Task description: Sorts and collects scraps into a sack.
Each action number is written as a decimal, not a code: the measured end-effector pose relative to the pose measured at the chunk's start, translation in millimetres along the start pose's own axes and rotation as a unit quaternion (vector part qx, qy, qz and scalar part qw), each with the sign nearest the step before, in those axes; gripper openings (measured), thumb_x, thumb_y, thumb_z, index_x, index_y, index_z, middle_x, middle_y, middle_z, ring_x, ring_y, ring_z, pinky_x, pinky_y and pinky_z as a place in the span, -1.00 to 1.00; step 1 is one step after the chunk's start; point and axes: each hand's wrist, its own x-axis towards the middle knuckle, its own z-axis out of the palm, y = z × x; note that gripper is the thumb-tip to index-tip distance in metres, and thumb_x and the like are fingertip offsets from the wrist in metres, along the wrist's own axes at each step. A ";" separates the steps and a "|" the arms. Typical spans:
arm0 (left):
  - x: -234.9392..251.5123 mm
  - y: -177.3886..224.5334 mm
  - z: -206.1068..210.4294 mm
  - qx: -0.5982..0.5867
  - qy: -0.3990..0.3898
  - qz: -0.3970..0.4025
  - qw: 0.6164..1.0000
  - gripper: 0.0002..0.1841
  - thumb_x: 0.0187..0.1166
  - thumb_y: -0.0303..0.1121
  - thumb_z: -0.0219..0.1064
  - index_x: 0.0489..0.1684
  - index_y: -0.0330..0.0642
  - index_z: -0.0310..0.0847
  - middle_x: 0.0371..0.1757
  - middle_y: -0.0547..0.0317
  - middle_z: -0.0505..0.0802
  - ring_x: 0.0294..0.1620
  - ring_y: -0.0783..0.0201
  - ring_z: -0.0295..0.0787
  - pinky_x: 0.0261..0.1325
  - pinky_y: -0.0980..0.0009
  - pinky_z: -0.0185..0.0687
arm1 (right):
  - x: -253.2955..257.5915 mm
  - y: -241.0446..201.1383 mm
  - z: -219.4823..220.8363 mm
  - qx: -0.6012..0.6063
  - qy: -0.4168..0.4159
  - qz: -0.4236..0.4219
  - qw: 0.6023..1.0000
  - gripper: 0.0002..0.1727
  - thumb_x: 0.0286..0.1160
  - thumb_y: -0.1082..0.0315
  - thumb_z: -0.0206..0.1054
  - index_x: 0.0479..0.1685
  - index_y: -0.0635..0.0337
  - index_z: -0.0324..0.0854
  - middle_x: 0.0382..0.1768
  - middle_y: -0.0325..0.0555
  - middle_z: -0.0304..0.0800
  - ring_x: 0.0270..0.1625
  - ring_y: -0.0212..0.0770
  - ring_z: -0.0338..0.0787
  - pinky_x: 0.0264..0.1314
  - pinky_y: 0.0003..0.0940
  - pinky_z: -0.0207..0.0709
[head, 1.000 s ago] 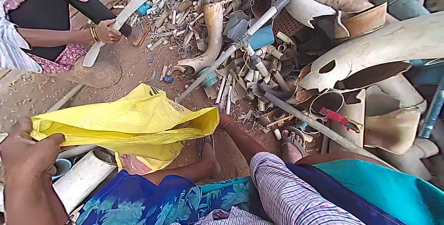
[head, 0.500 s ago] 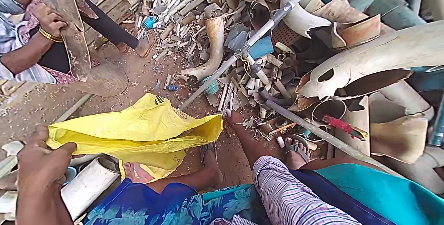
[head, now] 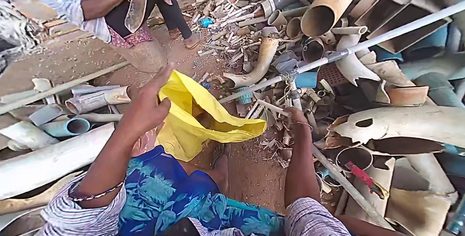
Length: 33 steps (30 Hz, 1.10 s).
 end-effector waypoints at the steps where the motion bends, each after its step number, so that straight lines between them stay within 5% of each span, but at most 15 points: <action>1: -2.1 13.0 5.3 0.005 -0.013 0.033 0.999 -0.22 0.58 -0.71 0.16 0.88 -0.07 0.12 0.84 -0.04 0.31 0.53 -0.08 0.63 0.36 -0.06 0.63 | -11.0 -16.7 -13.9 0.017 -0.030 -0.044 0.998 -0.75 0.60 0.37 0.07 0.06 0.14 0.61 -0.56 -0.34 0.54 -0.68 -0.52 0.39 -0.65 -0.59 0.30; 3: -4.1 30.1 17.5 0.013 -0.019 0.094 0.995 -0.26 0.57 -0.73 0.16 0.83 -0.08 0.24 0.86 -0.08 0.27 0.25 -0.08 0.75 0.04 0.04 0.69 | -40.0 -49.5 -35.7 0.028 -0.117 -0.153 0.981 -0.71 0.42 0.44 0.06 0.02 0.12 0.62 -0.58 -0.43 0.59 -0.72 -0.59 0.40 -0.68 -0.67 0.31; 7: -0.8 43.9 35.6 0.039 -0.037 0.137 0.989 -0.34 0.56 -0.72 0.08 0.71 -0.05 0.45 0.84 -0.18 0.27 0.41 -0.20 0.68 0.25 -0.07 0.64 | -91.1 -89.8 -41.5 -0.032 -0.316 -0.344 0.884 -0.76 0.30 0.10 0.43 -0.12 -0.06 0.77 -0.50 -0.63 0.76 -0.60 -0.74 0.53 -0.54 -0.79 0.41; 11: 5.5 48.9 45.6 0.048 -0.060 0.147 0.986 -0.40 0.52 -0.75 0.09 0.62 -0.27 0.50 0.79 -0.18 0.37 0.65 -0.19 0.49 0.57 -0.10 0.46 | -119.7 -106.2 46.3 -0.247 -0.341 -0.355 0.835 -0.72 0.38 0.31 0.28 -0.04 0.26 0.74 -0.53 -0.34 0.61 -0.52 -0.51 0.49 -0.39 -0.47 0.42; 13: 4.5 53.4 47.9 0.067 -0.083 0.149 0.983 -0.39 0.51 -0.75 0.11 0.66 -0.33 0.44 0.78 -0.13 0.41 0.64 -0.13 0.53 0.58 -0.04 0.46 | -129.2 -87.2 115.5 -0.292 -0.284 -0.323 0.854 -0.60 0.53 0.28 0.37 0.23 0.37 0.60 -0.23 0.15 0.71 -0.25 -0.04 0.68 -0.10 -0.04 0.54; 14: 3.5 56.4 48.2 0.074 -0.099 0.141 0.982 -0.38 0.53 -0.74 0.11 0.68 -0.33 0.41 0.79 -0.11 0.40 0.64 -0.12 0.53 0.59 -0.04 0.45 | -132.4 -72.6 144.8 -0.303 -0.268 -0.310 0.860 -0.37 0.56 0.25 0.40 0.56 0.39 0.41 0.21 0.42 0.67 0.11 0.20 0.77 0.21 0.12 0.61; 15: 1.9 57.9 49.8 0.074 -0.113 0.136 0.981 -0.37 0.53 -0.75 0.11 0.69 -0.34 0.39 0.80 -0.12 0.38 0.64 -0.13 0.52 0.58 -0.05 0.45 | -132.0 -54.6 166.9 -0.310 -0.284 -0.289 0.860 -0.15 0.59 0.24 0.39 0.83 0.33 0.07 0.60 0.51 0.33 0.41 0.31 0.65 0.41 0.13 0.54; 17: -1.2 58.9 52.7 0.075 -0.137 0.135 0.978 -0.34 0.51 -0.76 0.13 0.72 -0.33 0.34 0.82 -0.10 0.33 0.64 -0.15 0.51 0.56 -0.08 0.46 | -127.2 -29.2 186.2 -0.315 -0.341 -0.249 0.850 -0.02 0.69 0.21 0.32 0.92 0.26 -0.31 0.86 0.45 -0.24 0.79 0.31 0.23 0.73 0.06 0.26; 18: -2.8 58.9 52.6 0.078 -0.138 0.137 0.978 -0.33 0.51 -0.77 0.14 0.73 -0.32 0.34 0.83 -0.09 0.33 0.63 -0.18 0.52 0.53 -0.13 0.47 | -124.9 -29.1 183.5 -0.323 -0.370 -0.245 0.836 -0.08 0.74 0.24 0.24 0.91 0.31 -0.29 0.85 0.45 -0.23 0.83 0.29 0.15 0.79 0.04 0.15; 20: -6.6 52.1 50.2 0.080 -0.129 0.139 0.979 -0.32 0.48 -0.77 0.16 0.72 -0.31 0.35 0.82 -0.10 0.34 0.59 -0.26 0.55 0.47 -0.24 0.49 | -117.1 -43.5 164.2 -0.332 -0.420 -0.267 0.801 -0.31 0.75 0.38 0.20 0.80 0.46 0.07 0.72 0.47 0.23 0.75 0.26 0.33 0.79 0.06 0.12; 23: -6.5 34.4 38.7 0.081 -0.092 0.126 0.984 -0.31 0.46 -0.76 0.14 0.72 -0.26 0.39 0.82 -0.07 0.36 0.26 -0.28 0.77 0.14 -0.32 0.60 | -88.0 -62.5 115.5 -0.228 -0.447 -0.291 0.815 -0.57 0.77 0.47 0.10 0.52 0.47 0.49 0.31 0.29 0.74 0.33 0.02 0.75 0.47 -0.08 0.51; 25: -2.9 16.9 31.5 0.082 -0.062 0.123 0.987 -0.32 0.42 -0.66 0.10 0.71 -0.24 0.42 0.81 -0.04 0.37 -0.24 -0.04 0.74 -0.28 -0.12 0.56 | -69.0 -67.6 76.2 -0.064 -0.403 -0.273 0.871 -0.64 0.75 0.52 0.01 0.34 0.51 0.54 -0.07 0.08 0.84 -0.10 -0.25 0.83 0.04 -0.31 0.71; 28: 1.3 -1.7 25.5 0.063 -0.046 0.102 0.992 -0.33 0.44 -0.52 0.08 0.71 -0.17 0.43 0.83 0.00 0.34 -0.38 0.12 0.64 -0.40 0.01 0.50 | -28.5 -58.2 40.4 0.024 -0.095 -0.235 0.967 -0.73 0.77 0.42 0.08 0.16 0.39 0.62 -0.37 -0.10 0.73 -0.44 -0.35 0.72 -0.36 -0.40 0.65; 31: 1.2 -4.6 24.1 0.036 -0.070 0.078 0.994 -0.32 0.46 -0.47 0.08 0.74 -0.18 0.38 0.87 -0.03 0.25 -0.33 0.14 0.71 -0.34 0.05 0.61 | 11.8 -5.2 27.3 -0.198 0.078 -0.106 0.971 -0.55 0.69 0.30 0.22 0.45 0.37 0.55 0.29 0.38 0.70 0.28 0.26 0.75 0.35 0.20 0.55; 33: 2.9 -3.9 25.3 0.031 -0.076 0.067 0.994 -0.31 0.46 -0.42 0.05 0.75 -0.17 0.37 0.87 -0.05 0.24 -0.37 0.22 0.67 -0.37 0.12 0.59 | 16.5 34.2 34.1 -0.302 0.074 -0.023 0.950 -0.44 0.60 0.30 0.31 0.58 0.32 0.47 0.58 0.45 0.41 0.45 0.41 0.61 0.41 0.36 0.49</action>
